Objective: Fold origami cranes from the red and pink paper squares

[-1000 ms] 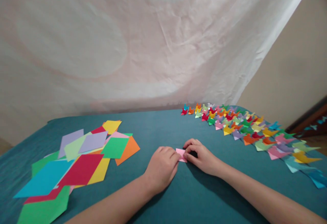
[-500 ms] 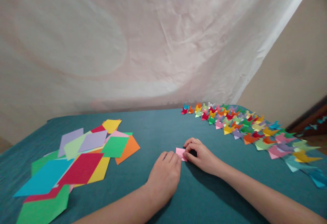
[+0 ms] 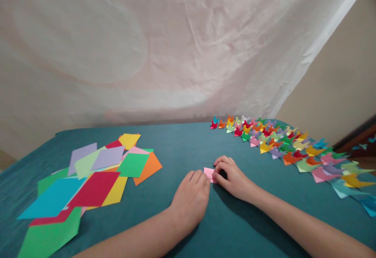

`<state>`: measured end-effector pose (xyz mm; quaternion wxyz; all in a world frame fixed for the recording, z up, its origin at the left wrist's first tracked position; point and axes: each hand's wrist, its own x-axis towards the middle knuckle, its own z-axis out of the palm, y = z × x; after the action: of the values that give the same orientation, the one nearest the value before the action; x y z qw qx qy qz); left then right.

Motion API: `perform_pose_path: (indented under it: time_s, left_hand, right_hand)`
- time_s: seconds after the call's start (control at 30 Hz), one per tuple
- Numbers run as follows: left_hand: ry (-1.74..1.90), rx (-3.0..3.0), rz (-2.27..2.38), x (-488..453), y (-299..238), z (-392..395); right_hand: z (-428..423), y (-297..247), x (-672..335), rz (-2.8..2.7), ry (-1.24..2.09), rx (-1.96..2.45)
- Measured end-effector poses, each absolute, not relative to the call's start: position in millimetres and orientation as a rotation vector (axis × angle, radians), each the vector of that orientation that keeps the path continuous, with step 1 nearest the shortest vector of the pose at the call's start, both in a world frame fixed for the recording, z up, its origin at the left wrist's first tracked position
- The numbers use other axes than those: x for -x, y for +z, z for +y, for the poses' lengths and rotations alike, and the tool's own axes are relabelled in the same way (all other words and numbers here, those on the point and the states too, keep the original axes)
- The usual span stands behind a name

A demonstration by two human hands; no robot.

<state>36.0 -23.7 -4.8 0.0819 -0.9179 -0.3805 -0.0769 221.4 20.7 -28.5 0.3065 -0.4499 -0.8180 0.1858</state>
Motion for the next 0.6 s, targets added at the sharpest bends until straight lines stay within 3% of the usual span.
perform_pose_path:
  time_s: [0.6]
  left_hand:
    - [-0.255, 2.759, -1.136, -36.4, -3.5, -22.2]
  right_hand:
    - [22.6, -34.2, -220.2, -2.207, 0.394, 1.209]
